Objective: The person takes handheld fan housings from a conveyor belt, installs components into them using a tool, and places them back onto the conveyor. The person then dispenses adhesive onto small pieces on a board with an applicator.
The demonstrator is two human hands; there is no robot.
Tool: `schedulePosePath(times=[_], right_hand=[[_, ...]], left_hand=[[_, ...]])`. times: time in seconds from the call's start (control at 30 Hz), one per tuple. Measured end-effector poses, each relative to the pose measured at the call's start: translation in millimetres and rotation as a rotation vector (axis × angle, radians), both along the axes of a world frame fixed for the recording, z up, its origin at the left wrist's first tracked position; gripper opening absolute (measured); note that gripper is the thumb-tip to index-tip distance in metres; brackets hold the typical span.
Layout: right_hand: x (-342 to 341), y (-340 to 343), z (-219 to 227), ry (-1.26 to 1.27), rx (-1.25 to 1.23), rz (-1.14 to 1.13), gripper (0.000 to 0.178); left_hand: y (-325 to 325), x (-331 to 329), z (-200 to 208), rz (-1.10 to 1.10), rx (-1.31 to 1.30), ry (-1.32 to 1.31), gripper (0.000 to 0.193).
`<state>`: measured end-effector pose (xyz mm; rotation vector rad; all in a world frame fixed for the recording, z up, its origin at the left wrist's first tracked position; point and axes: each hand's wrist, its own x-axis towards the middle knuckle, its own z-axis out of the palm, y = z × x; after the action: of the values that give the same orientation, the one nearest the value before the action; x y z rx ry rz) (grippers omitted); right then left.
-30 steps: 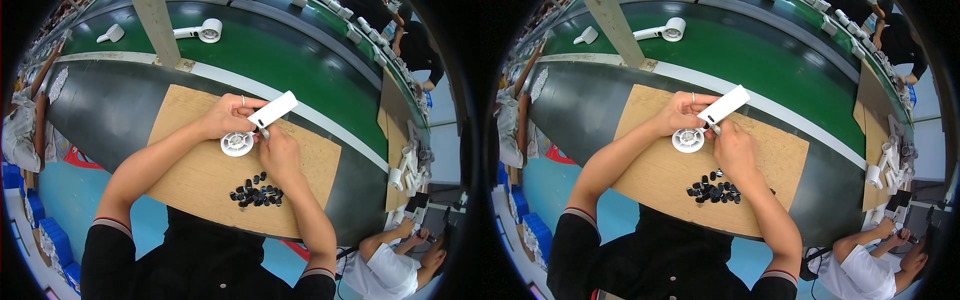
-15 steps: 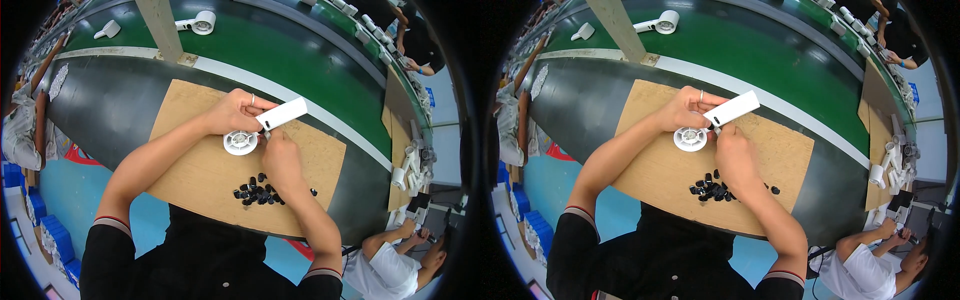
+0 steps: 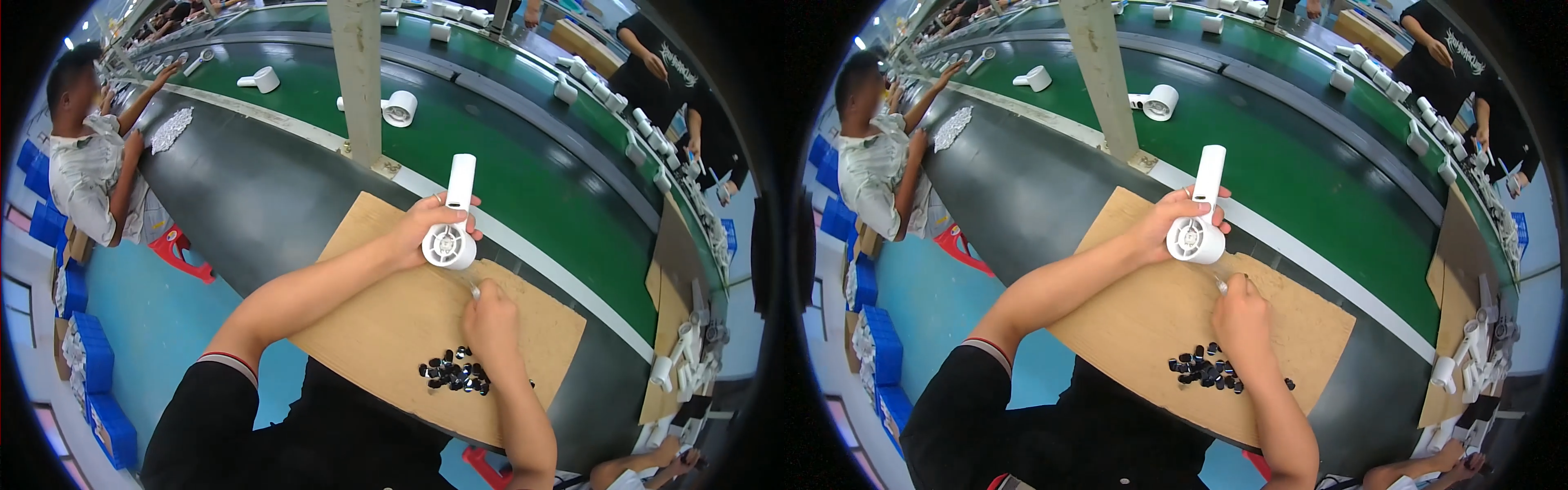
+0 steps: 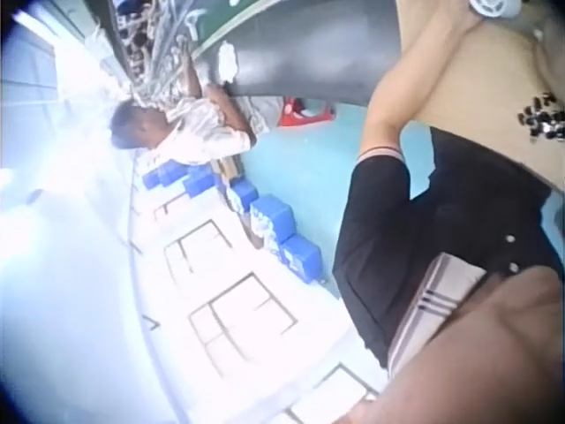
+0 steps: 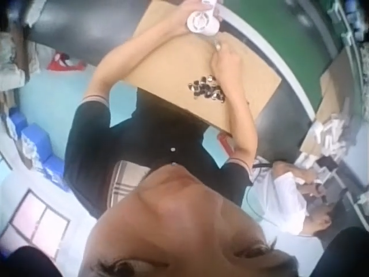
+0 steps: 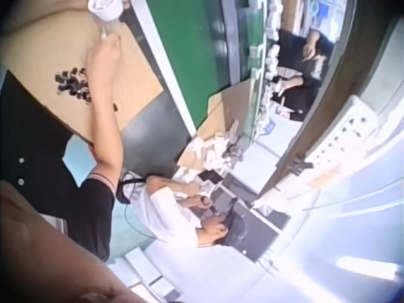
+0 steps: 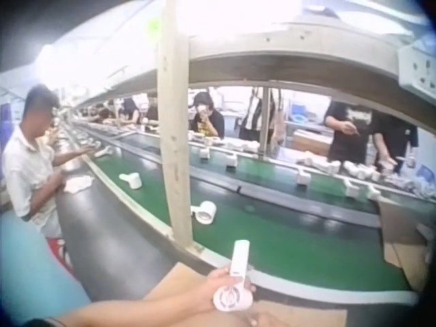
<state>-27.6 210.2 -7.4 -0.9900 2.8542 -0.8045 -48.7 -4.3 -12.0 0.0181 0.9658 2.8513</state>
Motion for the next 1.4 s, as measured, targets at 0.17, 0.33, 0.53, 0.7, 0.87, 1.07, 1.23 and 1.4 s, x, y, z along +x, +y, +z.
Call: schedulePosePath(times=[0.17, 0.33, 0.53, 0.7, 0.87, 1.07, 1.23, 1.4], right_hand=[[-3.6, 2.8, -5.9, 0.052, -0.083, 0.029, 0.013], [-6.4, 2.3, -7.1, 0.032, -0.037, -0.028, 0.011], [-8.0, 3.9, -10.6, 0.046, -0.023, 0.004, 0.009], [-8.4, 6.1, -17.3, 0.109, -0.017, 0.017, 0.008], [-6.1, 5.4, -14.3, 0.131, -0.016, 0.044, 0.008], [-6.8, 6.7, -18.4, 0.121, -0.058, 0.015, 0.006], [-8.4, 6.8, -17.9, 0.143, -0.061, 0.033, 0.007], [-6.0, 3.9, -18.0, 0.11, -0.076, 0.019, 0.006]], left_hand=[[2.4, -1.9, 2.1, -0.051, -0.018, -0.026, 0.031], [0.6, -7.1, -6.1, -0.081, -0.129, 0.004, 0.027], [7.4, -5.6, 6.1, 0.012, -0.243, -0.101, 0.021], [6.0, -10.0, 3.2, 0.134, -0.088, -0.137, 0.036], [-4.0, -10.3, 4.5, 0.187, 0.04, -0.055, 0.062], [-5.8, -10.5, 8.5, 0.193, 0.057, -0.013, 0.088], [-6.7, -9.1, 11.8, 0.136, -0.062, 0.04, 0.064], [-10.7, -6.7, -0.3, 0.04, -0.24, 0.074, 0.053]])
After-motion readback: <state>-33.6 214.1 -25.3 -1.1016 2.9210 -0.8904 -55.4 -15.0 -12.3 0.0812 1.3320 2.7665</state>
